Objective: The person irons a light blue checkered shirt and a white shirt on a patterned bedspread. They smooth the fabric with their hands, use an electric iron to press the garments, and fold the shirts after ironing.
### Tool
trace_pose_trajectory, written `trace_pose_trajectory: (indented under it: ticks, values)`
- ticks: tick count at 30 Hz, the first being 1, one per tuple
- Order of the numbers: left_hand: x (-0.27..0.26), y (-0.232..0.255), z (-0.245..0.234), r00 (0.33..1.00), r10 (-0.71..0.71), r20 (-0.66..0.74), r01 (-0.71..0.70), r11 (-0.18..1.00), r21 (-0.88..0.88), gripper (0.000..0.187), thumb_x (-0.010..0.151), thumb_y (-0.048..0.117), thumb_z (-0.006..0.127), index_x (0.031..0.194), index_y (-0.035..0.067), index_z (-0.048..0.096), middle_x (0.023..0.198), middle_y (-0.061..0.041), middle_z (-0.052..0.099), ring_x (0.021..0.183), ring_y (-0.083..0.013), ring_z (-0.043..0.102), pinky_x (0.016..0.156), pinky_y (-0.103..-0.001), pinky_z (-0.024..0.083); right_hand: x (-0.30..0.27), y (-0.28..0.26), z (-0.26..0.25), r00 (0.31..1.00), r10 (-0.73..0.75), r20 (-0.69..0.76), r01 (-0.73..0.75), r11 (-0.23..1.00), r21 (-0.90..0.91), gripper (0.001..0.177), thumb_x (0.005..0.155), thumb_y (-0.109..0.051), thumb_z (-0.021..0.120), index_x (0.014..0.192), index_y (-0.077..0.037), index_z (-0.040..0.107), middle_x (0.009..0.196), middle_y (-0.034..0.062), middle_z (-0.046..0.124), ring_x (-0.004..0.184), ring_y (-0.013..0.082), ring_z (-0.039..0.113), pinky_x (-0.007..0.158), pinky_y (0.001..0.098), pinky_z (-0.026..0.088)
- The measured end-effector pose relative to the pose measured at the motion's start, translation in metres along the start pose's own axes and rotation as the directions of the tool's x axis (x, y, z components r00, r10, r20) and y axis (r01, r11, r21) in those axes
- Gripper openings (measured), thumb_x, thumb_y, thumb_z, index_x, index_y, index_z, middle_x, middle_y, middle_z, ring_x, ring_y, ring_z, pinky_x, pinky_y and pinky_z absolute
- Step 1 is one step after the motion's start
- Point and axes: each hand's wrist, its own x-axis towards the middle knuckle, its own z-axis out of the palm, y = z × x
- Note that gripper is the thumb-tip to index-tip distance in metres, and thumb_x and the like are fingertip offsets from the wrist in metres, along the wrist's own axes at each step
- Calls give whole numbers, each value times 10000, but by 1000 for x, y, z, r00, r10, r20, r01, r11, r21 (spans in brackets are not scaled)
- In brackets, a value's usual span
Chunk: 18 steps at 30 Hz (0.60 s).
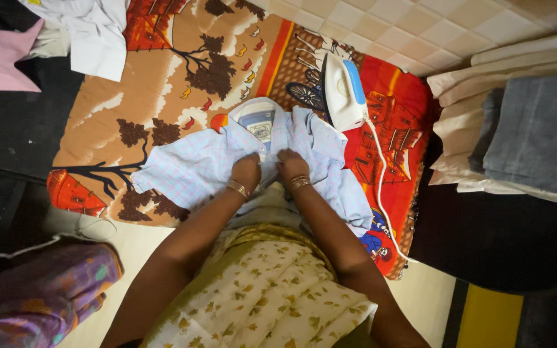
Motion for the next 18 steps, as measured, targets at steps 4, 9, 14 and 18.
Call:
trace_pose_trajectory:
  ticks: [4, 9, 14, 18]
  values:
    - [-19, 15, -12, 996, 90, -11, -90, 995, -29, 113, 880, 87, 557, 864, 30, 653, 856, -227, 681, 816, -415, 652, 760, -519, 535, 0, 23, 14, 977, 212, -29, -189, 915, 355, 105, 914, -152, 684, 982, -106, 750, 972, 107, 757, 867, 260, 718, 774, 378, 566]
    - [-29, 24, -25, 976, 53, 210, -69, 995, 72, 204, 859, 230, 640, 793, 38, 658, 824, -218, 679, 782, -408, 659, 707, -509, 540, -11, 30, 18, 946, 309, 95, -278, 628, 727, 85, 956, -149, 681, 952, -80, 730, 854, 95, 724, 716, 180, 660, 699, 309, 526]
    - [-20, 34, -39, 996, -69, 62, 69, 998, 2, 212, 934, 260, 630, 849, 69, 671, 872, -177, 702, 832, -381, 671, 763, -489, 549, -22, -15, -15, 952, 287, 105, -296, 780, 552, 151, 902, -226, 742, 935, -83, 706, 819, 81, 715, 734, 210, 686, 704, 328, 552]
    - [-19, 38, -47, 959, -158, 233, 135, 984, 114, 349, 852, 389, 726, 893, 46, 672, 860, -205, 699, 809, -398, 674, 726, -504, 543, -28, -39, -30, 983, 182, 25, -183, 965, 189, 288, 790, -322, 778, 901, -74, 683, 882, 133, 696, 831, 331, 675, 724, 446, 539]
